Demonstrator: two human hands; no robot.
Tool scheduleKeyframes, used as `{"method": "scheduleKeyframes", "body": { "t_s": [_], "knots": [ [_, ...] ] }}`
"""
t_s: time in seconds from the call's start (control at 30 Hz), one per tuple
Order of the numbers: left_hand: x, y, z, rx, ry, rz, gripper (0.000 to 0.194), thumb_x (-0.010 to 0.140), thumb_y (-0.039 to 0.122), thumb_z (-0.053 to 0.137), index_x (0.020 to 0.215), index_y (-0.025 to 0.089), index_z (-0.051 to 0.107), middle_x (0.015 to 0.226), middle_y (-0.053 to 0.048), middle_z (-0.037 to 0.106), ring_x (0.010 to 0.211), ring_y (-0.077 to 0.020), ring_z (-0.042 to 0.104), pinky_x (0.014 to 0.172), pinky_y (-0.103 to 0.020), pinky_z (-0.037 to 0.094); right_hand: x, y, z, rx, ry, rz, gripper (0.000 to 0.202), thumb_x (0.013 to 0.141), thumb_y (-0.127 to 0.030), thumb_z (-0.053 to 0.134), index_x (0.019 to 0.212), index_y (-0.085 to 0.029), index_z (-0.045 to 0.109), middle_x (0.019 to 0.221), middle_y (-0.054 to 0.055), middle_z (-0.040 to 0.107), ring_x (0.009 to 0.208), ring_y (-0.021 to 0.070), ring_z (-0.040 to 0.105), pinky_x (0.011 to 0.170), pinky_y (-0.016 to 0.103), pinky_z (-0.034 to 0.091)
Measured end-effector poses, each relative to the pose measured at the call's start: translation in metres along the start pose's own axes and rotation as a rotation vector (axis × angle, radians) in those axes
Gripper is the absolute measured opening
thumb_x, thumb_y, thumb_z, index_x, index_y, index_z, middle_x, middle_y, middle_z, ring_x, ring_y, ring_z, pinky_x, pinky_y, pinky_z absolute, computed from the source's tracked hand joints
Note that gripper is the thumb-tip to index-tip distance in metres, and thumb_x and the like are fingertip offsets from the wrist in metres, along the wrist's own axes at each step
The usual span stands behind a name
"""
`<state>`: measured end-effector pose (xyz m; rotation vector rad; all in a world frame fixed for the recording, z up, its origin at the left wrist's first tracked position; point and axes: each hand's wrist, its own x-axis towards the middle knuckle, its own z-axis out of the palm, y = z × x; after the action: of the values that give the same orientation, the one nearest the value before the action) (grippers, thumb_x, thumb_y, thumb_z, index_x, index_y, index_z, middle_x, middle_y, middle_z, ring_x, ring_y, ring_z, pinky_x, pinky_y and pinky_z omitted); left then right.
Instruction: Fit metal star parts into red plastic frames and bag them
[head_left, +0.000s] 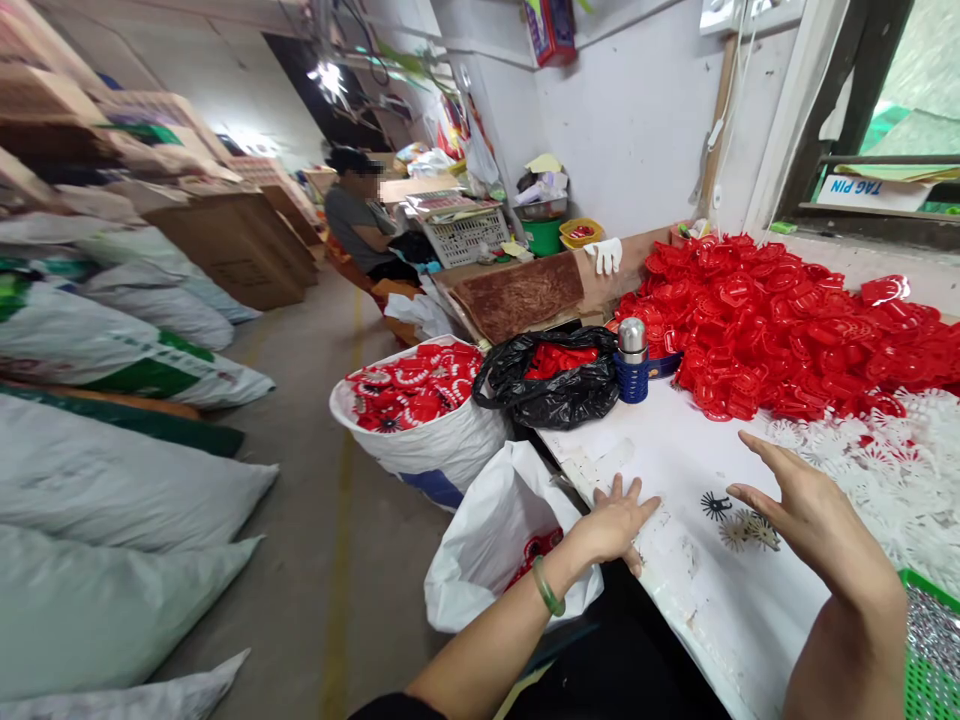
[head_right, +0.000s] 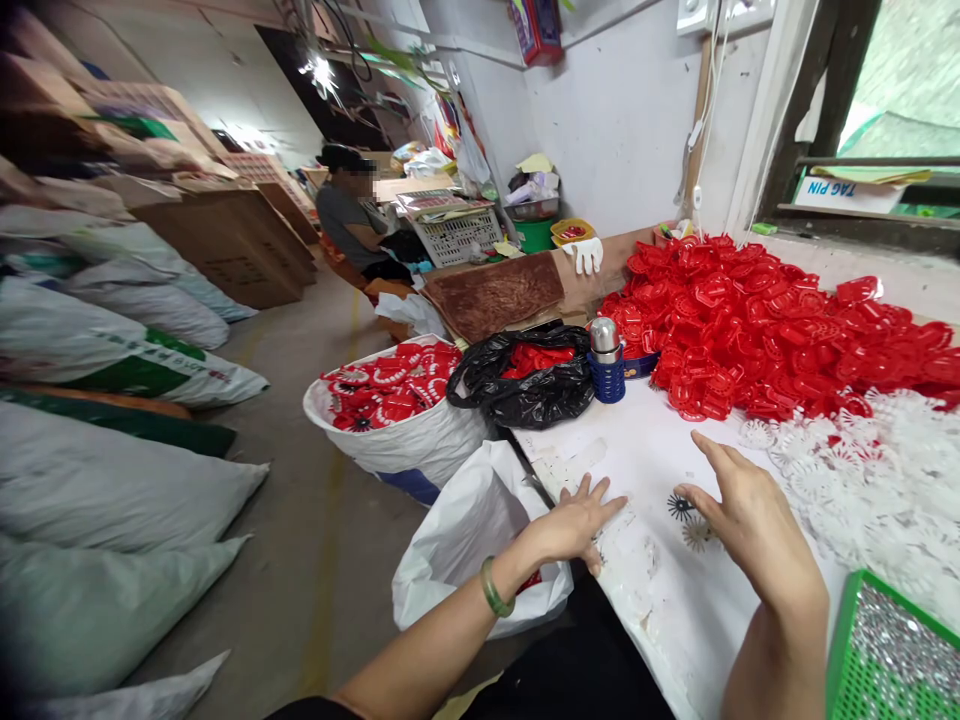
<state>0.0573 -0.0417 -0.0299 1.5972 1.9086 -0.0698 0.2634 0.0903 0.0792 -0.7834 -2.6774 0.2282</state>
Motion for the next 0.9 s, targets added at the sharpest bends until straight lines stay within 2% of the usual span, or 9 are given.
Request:
{"method": "scheduleKeyframes", "body": {
  "t_s": [0.27,0.47,0.6,0.9],
  "knots": [
    [0.0027,-0.0039,0.005,-0.008,0.014,0.017,0.118,0.059,0.05,0.085,0.155,0.029,0.018,0.16,-0.024,0.011,0.143,-0.0556,0.003,0.104,-0.075,0.021,-0.001,-0.0005,-0.0012,0.0,0.013,-0.012,0.062,0.091,-0.056,0.048,0.138,-0.015,0.05,0.13,0.016,0.064,0.112,0.0298,0.067,0.09,0.041,0.057],
    [0.001,0.0001,0.0008,0.011,-0.005,-0.006,0.12,0.058,0.044,0.087,0.155,0.029,0.018,0.161,-0.024,0.009,0.143,-0.0551,0.004,0.104,-0.075,0.021,-0.0005,-0.0018,-0.0014,0.004,0.009,-0.022,0.063,0.091,-0.057,0.047,0.139,-0.016,0.049,0.13,0.016,0.064,0.109,0.03,0.068,0.087,0.042,0.058],
    [-0.0003,0.0007,0.0009,0.02,0.022,0.0,0.118,0.058,0.043,0.087,0.154,0.029,0.021,0.16,-0.024,0.014,0.143,-0.0558,0.006,0.103,-0.074,0.024,0.0007,-0.0024,-0.0005,-0.01,-0.009,-0.027,0.063,0.091,-0.058,0.046,0.139,-0.016,0.049,0.131,0.016,0.063,0.11,0.0304,0.067,0.088,0.043,0.057],
    [-0.0037,-0.0043,0.0038,-0.008,0.066,0.042,0.113,0.061,0.041,0.086,0.154,0.024,0.024,0.158,-0.026,0.017,0.141,-0.0576,0.008,0.102,-0.075,0.024,0.0014,-0.0039,0.0029,-0.006,0.065,-0.092,0.058,0.092,-0.057,0.048,0.136,-0.019,0.051,0.124,0.014,0.067,0.104,0.0284,0.069,0.084,0.04,0.057]
  ]
}}
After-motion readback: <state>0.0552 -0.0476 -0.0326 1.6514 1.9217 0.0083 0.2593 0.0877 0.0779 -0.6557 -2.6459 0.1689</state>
